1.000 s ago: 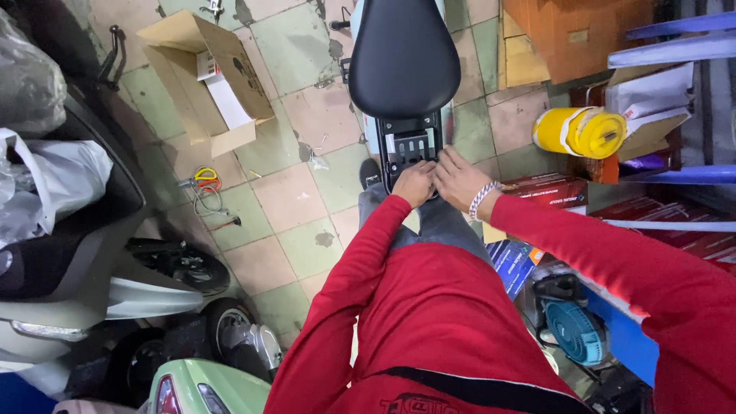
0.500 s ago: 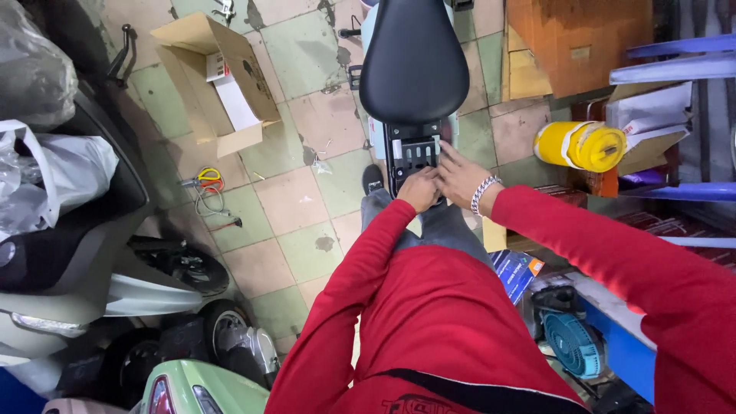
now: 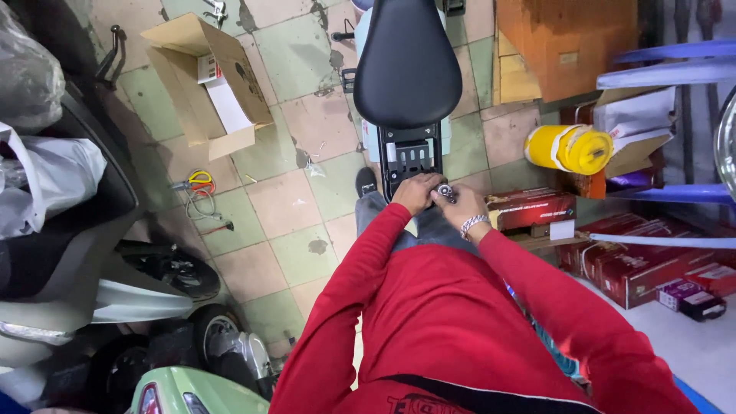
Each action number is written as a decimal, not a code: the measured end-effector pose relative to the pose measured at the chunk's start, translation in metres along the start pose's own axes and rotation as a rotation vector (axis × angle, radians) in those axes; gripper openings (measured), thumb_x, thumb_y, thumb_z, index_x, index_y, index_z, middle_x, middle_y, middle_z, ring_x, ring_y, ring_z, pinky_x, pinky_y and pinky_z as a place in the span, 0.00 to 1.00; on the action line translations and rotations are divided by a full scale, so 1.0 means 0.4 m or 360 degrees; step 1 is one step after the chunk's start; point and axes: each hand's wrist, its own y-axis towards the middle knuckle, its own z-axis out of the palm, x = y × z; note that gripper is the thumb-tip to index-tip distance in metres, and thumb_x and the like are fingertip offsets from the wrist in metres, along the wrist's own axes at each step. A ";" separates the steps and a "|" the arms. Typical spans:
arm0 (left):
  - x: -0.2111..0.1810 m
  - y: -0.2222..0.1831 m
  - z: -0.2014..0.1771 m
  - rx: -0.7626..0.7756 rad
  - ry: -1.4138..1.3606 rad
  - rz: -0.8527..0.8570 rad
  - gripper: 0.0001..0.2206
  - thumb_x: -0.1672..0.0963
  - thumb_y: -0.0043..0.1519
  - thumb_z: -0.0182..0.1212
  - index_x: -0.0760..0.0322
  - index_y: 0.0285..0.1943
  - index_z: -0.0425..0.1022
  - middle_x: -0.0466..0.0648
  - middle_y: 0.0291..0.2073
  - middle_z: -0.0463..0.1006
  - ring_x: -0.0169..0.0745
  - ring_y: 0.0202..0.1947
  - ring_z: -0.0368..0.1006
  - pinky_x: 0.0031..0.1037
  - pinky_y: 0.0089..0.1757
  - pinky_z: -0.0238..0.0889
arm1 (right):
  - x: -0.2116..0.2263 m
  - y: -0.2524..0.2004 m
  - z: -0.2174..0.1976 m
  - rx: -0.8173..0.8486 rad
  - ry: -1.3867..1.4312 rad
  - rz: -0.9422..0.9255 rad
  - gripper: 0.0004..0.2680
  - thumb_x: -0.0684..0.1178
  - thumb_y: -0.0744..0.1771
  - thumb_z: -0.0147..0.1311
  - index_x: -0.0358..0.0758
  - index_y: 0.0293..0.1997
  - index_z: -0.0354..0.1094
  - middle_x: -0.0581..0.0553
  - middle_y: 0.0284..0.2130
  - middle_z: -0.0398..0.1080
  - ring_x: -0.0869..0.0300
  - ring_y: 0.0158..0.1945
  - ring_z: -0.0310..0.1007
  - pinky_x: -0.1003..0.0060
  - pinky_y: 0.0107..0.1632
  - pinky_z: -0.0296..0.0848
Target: Installing a rear metal bracket onto a scooter using bolts and a socket wrench
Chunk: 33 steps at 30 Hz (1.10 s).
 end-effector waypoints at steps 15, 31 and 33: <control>0.003 -0.014 0.090 -0.0239 0.0458 -0.0065 0.06 0.54 0.54 0.60 0.56 0.33 0.81 0.44 0.30 0.81 0.41 0.44 0.79 0.25 0.44 0.74 | 0.149 0.164 -0.011 0.0791 -0.2174 -0.1079 0.10 0.55 0.68 0.49 0.52 0.44 0.79 0.52 0.42 0.81 0.54 0.51 0.80 0.52 0.44 0.75; -0.015 -0.035 0.072 -0.0289 0.0165 0.0010 0.15 0.51 0.70 0.49 0.52 0.62 0.71 0.44 0.54 0.79 0.40 0.58 0.75 0.28 0.53 0.73 | -0.084 0.098 0.103 0.0322 -0.0034 0.0290 0.18 0.58 0.61 0.50 0.31 0.41 0.79 0.32 0.42 0.79 0.40 0.56 0.75 0.45 0.52 0.70; -0.015 -0.040 0.056 -0.0223 0.0157 0.0043 0.16 0.50 0.69 0.51 0.52 0.63 0.71 0.46 0.55 0.79 0.40 0.59 0.75 0.28 0.53 0.73 | -0.101 0.088 0.167 0.0126 0.0389 0.0413 0.17 0.54 0.61 0.52 0.24 0.38 0.79 0.26 0.37 0.78 0.37 0.51 0.77 0.42 0.46 0.69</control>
